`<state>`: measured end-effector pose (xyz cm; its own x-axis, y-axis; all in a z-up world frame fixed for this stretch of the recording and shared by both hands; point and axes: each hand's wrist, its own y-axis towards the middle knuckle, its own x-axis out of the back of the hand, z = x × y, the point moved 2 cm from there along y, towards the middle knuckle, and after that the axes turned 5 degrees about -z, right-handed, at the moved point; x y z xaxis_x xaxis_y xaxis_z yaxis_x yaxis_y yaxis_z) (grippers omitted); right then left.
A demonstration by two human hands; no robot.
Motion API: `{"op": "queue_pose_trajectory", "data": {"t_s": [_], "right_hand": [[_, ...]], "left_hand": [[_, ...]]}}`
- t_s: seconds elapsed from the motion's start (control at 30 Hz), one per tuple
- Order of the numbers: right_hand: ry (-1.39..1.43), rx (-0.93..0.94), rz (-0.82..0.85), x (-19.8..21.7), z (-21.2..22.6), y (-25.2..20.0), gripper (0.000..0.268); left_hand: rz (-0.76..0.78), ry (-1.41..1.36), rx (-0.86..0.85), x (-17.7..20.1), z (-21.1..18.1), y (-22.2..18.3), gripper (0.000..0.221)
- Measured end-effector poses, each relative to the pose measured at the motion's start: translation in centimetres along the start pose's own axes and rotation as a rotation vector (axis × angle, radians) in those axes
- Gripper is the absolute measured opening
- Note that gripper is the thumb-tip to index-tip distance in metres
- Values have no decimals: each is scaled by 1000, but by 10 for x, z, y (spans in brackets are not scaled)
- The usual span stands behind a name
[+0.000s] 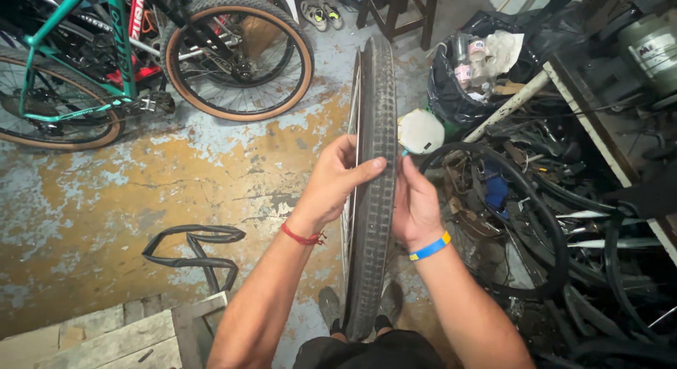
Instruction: The person removes a tire and tube from a bicycle wheel, then fits a new tire and tube onto the rim by hand.
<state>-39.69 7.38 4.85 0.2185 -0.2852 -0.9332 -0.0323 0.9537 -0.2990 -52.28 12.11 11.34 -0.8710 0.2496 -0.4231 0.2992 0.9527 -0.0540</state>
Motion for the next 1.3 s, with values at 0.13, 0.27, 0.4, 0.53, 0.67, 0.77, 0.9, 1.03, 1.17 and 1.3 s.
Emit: {"op": "queue_pose_trajectory", "data": {"t_s": [0.13, 0.27, 0.4, 0.53, 0.67, 0.77, 0.9, 1.03, 1.17, 1.3], "right_hand": [[9, -48, -54, 42, -2, 11, 36], [18, -54, -78, 31, -5, 10, 35], [-38, -70, -78, 33, -7, 4, 33], [-68, -106, -72, 25, -20, -18, 35], [-27, -133, 19, 20, -56, -59, 37], [39, -134, 182, -5, -51, -50, 38], [185, -104, 369, -1, 20, 22, 39], [246, -142, 557, -94, 42, 46, 51], [56, 189, 305, -93, 57, 93, 58], [-86, 372, 84, -2, 66, 112, 52]], "left_hand": [[-5, -6, 17, 5, 7, 0, 43], [-14, -9, 45, 13, 15, 2, 42], [-10, 14, 66, 18, 14, 1, 41], [-15, 4, 67, 20, 10, 3, 40], [-29, 37, 55, 22, -2, 18, 43], [-10, 184, -65, 41, 0, 37, 52], [-41, 611, -161, 78, -13, -30, 56], [111, 382, -35, 88, 39, -107, 53], [181, 405, -88, 55, 23, -90, 36], [62, 183, 92, 40, 38, -66, 25]]}}
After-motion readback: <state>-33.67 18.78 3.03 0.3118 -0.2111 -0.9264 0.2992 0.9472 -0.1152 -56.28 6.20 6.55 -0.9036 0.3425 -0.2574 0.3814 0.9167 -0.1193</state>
